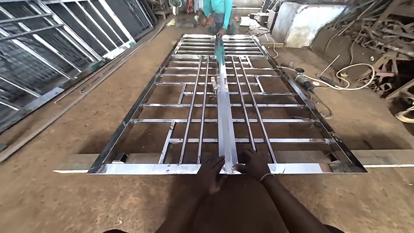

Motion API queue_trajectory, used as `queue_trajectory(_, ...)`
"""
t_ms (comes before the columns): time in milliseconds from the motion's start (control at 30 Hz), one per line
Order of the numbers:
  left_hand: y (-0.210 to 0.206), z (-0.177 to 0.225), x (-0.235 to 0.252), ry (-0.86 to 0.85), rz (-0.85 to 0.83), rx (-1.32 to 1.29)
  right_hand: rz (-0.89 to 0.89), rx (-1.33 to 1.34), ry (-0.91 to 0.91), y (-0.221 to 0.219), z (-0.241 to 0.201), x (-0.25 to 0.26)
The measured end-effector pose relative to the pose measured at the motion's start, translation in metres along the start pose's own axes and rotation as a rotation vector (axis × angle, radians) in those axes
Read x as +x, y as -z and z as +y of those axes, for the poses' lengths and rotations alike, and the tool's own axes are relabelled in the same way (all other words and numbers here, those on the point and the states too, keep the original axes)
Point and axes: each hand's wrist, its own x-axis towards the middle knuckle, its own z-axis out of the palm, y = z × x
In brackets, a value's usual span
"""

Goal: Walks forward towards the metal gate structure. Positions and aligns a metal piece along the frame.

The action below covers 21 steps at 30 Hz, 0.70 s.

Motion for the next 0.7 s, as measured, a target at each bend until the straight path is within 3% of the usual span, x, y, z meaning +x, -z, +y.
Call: queue_trajectory(700,-0.001,-0.001,0.005,0.035,-0.052,-0.031,0.085,-0.04,0.024,-0.012,0.006,0.01)
